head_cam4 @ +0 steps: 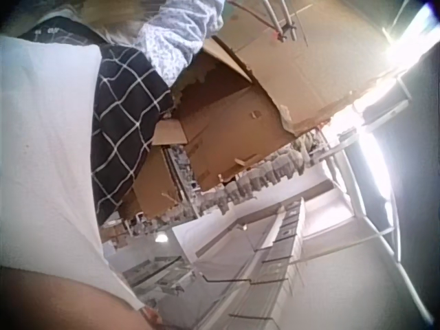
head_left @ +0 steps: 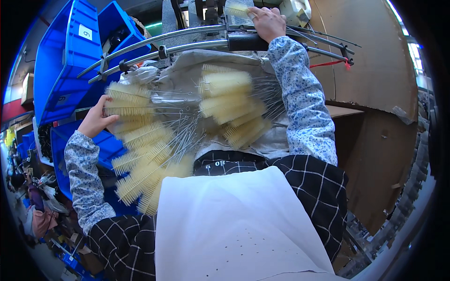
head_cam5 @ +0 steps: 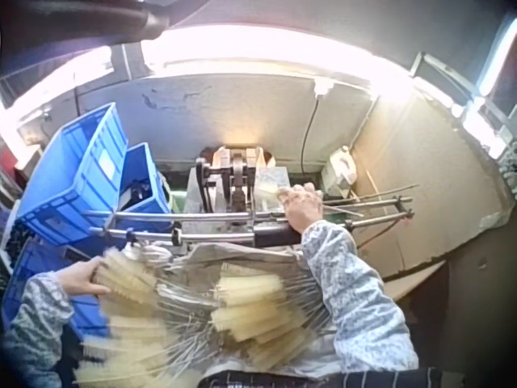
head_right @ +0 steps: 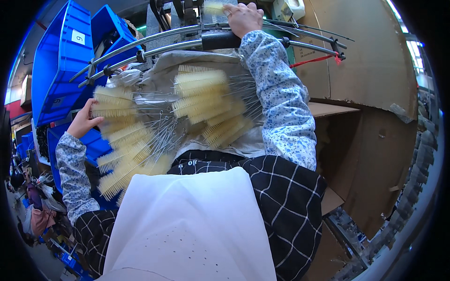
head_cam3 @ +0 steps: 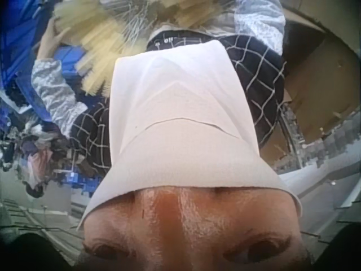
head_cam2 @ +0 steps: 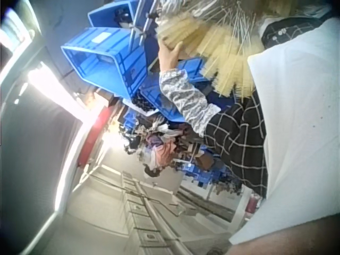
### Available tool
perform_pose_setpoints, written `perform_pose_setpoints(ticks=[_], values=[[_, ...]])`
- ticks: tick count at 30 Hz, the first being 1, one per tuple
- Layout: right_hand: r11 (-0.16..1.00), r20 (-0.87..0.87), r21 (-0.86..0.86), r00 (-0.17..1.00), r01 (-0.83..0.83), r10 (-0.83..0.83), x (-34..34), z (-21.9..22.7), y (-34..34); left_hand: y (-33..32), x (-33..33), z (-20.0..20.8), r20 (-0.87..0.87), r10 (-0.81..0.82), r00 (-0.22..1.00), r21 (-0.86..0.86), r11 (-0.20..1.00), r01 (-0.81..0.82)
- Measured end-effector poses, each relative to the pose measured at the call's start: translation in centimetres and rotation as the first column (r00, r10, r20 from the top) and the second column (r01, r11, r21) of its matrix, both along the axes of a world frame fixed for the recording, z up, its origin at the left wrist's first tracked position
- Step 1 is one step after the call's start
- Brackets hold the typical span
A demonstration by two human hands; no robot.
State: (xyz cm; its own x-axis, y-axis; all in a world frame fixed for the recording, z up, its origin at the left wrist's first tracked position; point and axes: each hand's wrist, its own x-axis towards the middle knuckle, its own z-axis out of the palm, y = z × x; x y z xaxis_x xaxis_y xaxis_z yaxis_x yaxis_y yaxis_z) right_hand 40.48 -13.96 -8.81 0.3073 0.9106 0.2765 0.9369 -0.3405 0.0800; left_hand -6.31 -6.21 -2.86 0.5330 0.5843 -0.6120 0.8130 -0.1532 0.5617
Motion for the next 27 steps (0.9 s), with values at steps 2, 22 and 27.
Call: perform_pose_setpoints(ticks=[2,22,27], values=[[1.000,0.006,-0.005,1.000,-0.007,0.007,0.1,0.0,0.1,-0.1,0.2,0.1,0.071,0.010,0.997,-0.030,1.000,-0.008],[0.983,-0.006,0.179,1.000,-0.028,0.030,2.1,-0.5,0.5,0.6,2.2,7.4,0.418,0.006,0.909,0.174,0.981,-0.087],[0.972,-0.095,0.229,0.995,0.049,-0.028,4.7,-2.0,-1.4,0.9,0.7,8.9,0.541,-0.017,0.841,0.324,0.927,-0.190]])
